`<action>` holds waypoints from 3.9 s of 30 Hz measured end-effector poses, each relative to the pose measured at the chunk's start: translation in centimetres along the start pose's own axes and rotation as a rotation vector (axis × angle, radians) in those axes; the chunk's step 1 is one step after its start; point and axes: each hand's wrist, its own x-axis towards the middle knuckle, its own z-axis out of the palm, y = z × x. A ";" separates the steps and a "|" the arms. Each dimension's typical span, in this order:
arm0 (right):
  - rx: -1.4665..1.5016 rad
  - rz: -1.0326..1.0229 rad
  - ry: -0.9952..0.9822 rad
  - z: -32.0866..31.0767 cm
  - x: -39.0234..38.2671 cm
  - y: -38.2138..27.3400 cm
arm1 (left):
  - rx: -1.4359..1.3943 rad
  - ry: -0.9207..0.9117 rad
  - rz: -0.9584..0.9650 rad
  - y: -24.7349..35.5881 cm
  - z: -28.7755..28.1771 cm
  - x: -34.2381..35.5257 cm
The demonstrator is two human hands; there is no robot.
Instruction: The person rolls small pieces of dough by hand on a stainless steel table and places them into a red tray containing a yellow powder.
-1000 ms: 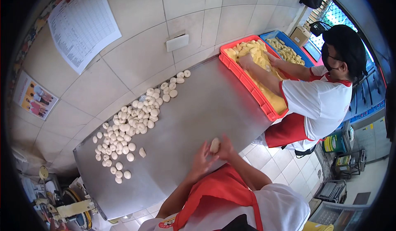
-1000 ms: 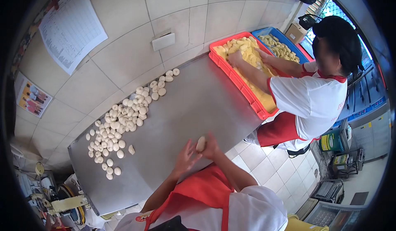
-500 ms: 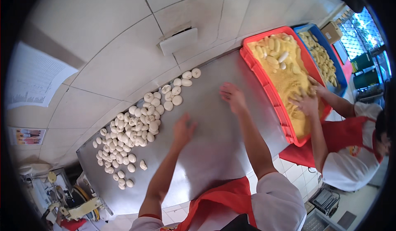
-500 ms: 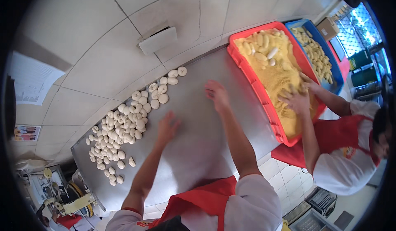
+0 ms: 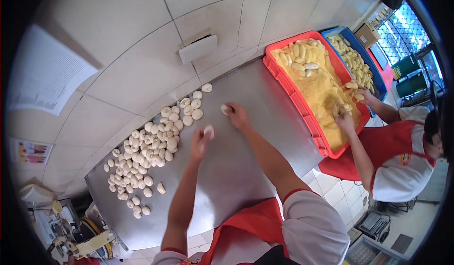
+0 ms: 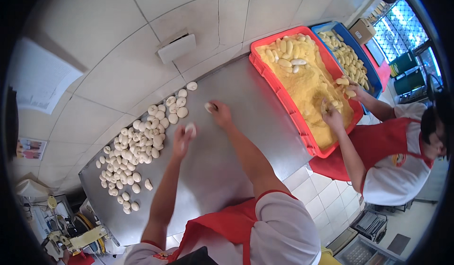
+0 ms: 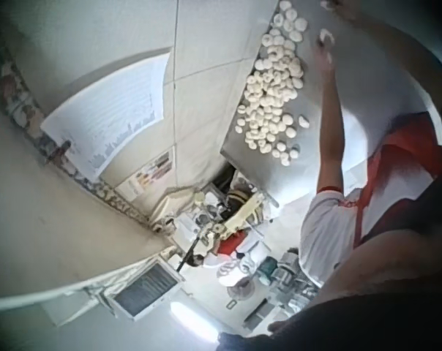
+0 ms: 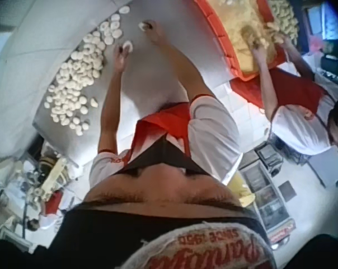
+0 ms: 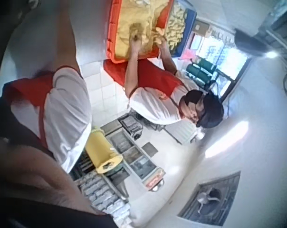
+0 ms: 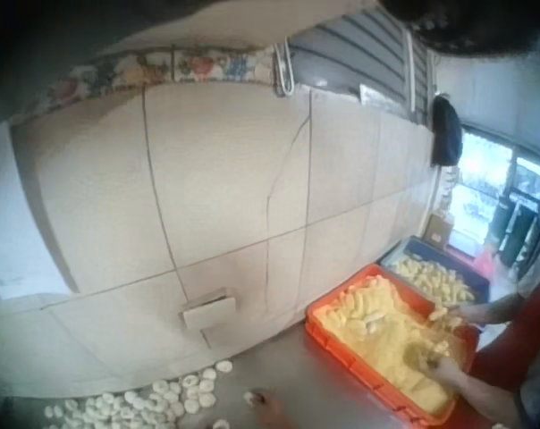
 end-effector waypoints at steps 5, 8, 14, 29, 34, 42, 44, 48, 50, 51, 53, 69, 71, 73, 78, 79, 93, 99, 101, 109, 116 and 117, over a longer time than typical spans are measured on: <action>0.008 0.141 -0.013 -3.4 -14.7 0.1 | 0.044 0.170 -0.188 -2.7 -4.0 -19.2; -0.096 0.142 -0.163 -4.5 -24.4 -0.8 | 0.470 0.199 -0.191 -5.5 -8.7 -29.3; -0.503 -0.183 -0.259 -5.2 -38.7 -1.4 | 0.977 0.087 0.423 -15.6 -7.3 -42.5; -0.926 -0.115 -0.300 5.9 -13.3 -8.4 | 1.263 0.040 -0.007 -3.1 -0.1 -12.9; -0.839 -0.070 -0.155 3.6 -12.9 -4.3 | 1.255 0.008 0.013 -1.7 4.3 -16.9; -0.372 0.139 -0.206 -0.3 -29.9 -2.6 | 0.699 -0.073 -0.460 -8.1 0.0 -29.2; -0.018 0.396 -0.154 -1.8 -33.8 0.4 | 0.123 -0.203 -0.485 -4.8 3.4 -29.6; 2.016 1.056 -0.210 -7.7 -34.2 3.4 | -0.324 -0.277 -0.068 0.4 9.3 -26.7; 1.853 0.665 -0.119 -11.3 -29.8 -4.3 | 0.202 -0.185 0.203 5.2 8.1 -23.4; 1.935 0.480 0.051 -13.9 -27.3 -8.2 | 0.208 -0.180 0.195 6.2 7.9 -21.1; 1.870 0.095 0.241 -19.2 -23.1 -12.1 | 0.377 -0.259 -0.005 6.7 7.4 -16.0; 0.431 0.467 -0.199 4.8 3.6 -3.9 | 0.844 0.057 -0.014 0.7 5.1 3.3; 0.103 0.279 -0.226 10.3 4.6 -8.3 | 0.766 0.166 -0.034 -2.0 2.0 -3.7; -0.256 0.315 0.125 13.7 4.5 -8.1 | 0.509 0.225 -0.159 -5.0 1.2 -10.4; 0.042 0.449 0.179 11.2 6.6 -4.1 | 0.183 0.407 -0.237 -5.2 -1.9 -25.2; 0.041 0.377 0.234 10.7 4.8 -4.1 | 0.280 0.434 -0.223 -4.3 -2.9 -28.1; -0.687 -0.090 -0.365 -7.9 -40.0 -1.4 | 1.140 0.049 0.128 -9.0 -1.8 -37.8; -0.953 0.002 -0.423 -1.3 -30.3 -5.3 | 1.299 0.023 0.046 -6.5 -1.2 -29.4; -0.905 -0.090 -0.297 0.7 -25.4 -5.2 | 1.346 0.003 0.035 -5.3 -1.1 -25.0; -0.747 -0.190 -0.105 6.3 -10.9 -6.9 | 1.234 0.210 -0.085 -4.4 -1.4 -9.3; -0.651 -0.306 -0.088 2.3 -21.1 -3.3 | 1.307 0.041 0.141 -5.7 0.1 -21.2; -0.649 -0.292 -0.076 1.1 -23.4 -2.3 | 1.307 0.059 0.153 -6.2 -0.3 -23.5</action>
